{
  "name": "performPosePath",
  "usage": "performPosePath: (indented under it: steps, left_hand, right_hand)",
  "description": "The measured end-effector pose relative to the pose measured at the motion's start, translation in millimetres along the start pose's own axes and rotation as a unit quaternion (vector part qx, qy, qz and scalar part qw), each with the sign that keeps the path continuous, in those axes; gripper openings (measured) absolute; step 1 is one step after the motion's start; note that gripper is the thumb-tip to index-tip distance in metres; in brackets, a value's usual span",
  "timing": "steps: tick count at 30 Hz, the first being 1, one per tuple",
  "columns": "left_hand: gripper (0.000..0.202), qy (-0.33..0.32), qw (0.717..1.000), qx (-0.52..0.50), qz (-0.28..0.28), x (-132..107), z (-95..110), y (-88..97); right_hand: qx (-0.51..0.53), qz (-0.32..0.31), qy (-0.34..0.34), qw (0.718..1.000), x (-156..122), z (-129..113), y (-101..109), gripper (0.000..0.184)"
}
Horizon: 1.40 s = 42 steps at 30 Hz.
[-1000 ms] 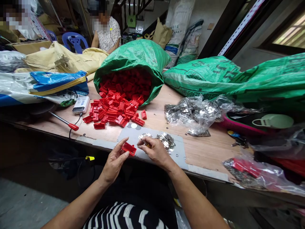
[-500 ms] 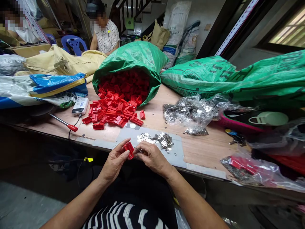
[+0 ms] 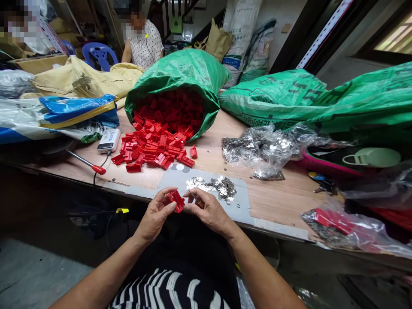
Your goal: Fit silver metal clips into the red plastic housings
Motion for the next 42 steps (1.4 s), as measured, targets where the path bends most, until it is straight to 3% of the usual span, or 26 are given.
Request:
performPosePath:
  steps: [5,8,13,26,37,42]
  left_hand:
    - [0.041,-0.121,0.982,0.145,0.014,8.4,14.1,7.9]
    - [0.039,-0.215,0.942,0.257,0.002,14.0,23.6,7.5]
    - [0.037,-0.268,0.908,0.320,-0.030,21.5,24.7,2.6]
    - [0.035,-0.217,0.913,0.340,-0.065,31.0,15.3,3.2]
    - [0.029,-0.209,0.921,0.323,-0.064,31.4,10.6,3.5]
    - [0.029,-0.201,0.927,0.309,-0.062,30.6,8.7,5.0]
  right_hand:
    - [-0.077,0.009,0.077,0.994,-2.8,-4.4,2.1,0.027]
    - [-0.125,0.026,0.067,0.990,-4.3,1.8,1.4,0.028]
    - [-0.153,0.042,0.041,0.987,-5.2,8.1,-1.1,0.018]
    - [-0.200,-0.001,0.103,0.974,-1.0,5.4,-13.0,0.017]
    - [-0.328,0.040,0.049,0.943,-9.8,-7.2,-29.8,0.016]
    - [-0.247,0.045,0.029,0.968,-6.8,-1.7,-25.3,0.011]
Point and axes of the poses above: each hand's wrist, its own x-axis towards the middle knuckle, its own y-axis out of the back of the hand, z = x × y, the point moved 6 cm from there along x, towards the middle knuckle, and after that the axes turned 14 degrees about z, right-handed, at the moved point
